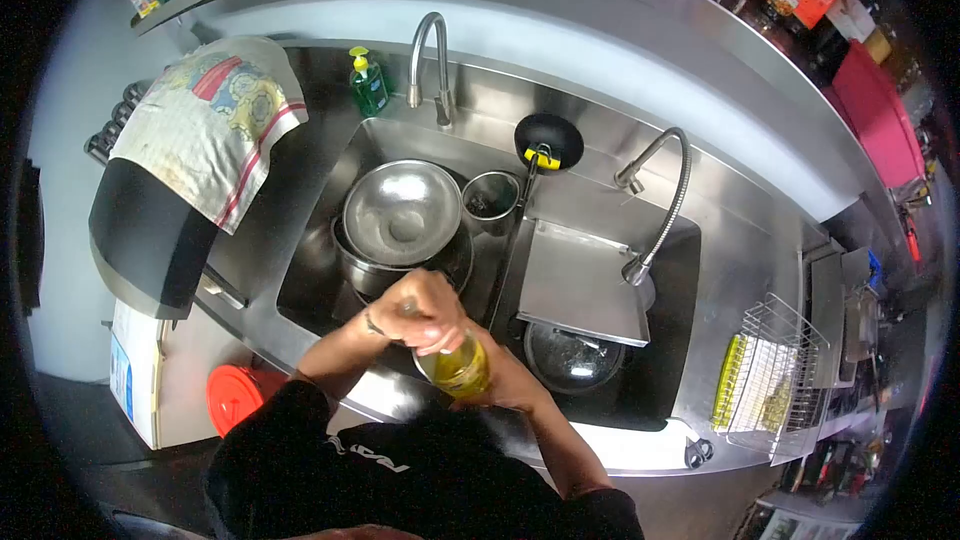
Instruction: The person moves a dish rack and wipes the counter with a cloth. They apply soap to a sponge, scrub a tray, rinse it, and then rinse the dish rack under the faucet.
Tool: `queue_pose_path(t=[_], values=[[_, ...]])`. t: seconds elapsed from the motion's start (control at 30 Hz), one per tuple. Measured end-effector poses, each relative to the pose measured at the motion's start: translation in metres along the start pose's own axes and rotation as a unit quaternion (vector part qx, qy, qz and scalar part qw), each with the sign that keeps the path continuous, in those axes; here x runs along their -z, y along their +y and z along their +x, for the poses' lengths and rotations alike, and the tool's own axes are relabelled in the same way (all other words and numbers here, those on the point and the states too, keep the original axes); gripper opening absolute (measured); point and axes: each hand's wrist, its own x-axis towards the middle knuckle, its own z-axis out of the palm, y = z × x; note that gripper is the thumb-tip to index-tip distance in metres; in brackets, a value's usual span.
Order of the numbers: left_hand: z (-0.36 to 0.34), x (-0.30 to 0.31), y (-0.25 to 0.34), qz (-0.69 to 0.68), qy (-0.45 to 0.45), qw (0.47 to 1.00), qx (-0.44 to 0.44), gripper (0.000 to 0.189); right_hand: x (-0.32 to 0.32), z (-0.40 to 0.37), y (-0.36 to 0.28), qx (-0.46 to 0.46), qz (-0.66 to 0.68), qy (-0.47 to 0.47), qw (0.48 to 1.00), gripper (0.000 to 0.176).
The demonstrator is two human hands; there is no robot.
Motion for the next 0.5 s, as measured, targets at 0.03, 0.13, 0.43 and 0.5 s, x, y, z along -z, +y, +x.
queue_pose_path(t=[0.03, 0.13, 0.43, 0.5], values=[[0.004, -0.004, -0.008, 0.000, 0.026, 1.000, 0.002, 0.043, 0.002, -0.012, 0.005, -0.038, 0.113, -0.017, 0.993, 0.098], [0.007, -0.013, -0.044, -0.032, 0.213, 0.974, 0.072, 0.049, 0.000, -0.038, 0.017, -0.058, 0.140, 0.048, 0.987, 0.088], [0.005, -0.032, -0.124, 0.043, 0.624, 0.774, 0.101, 0.033, -0.025, -0.078, 0.039, -0.140, -0.285, 0.313, 0.895, 0.080], [-0.006, -0.046, -0.140, 0.066, 0.622, 0.773, 0.107, 0.022, -0.017, -0.083, 0.046, -0.134, -0.285, 0.309, 0.897, 0.082]])
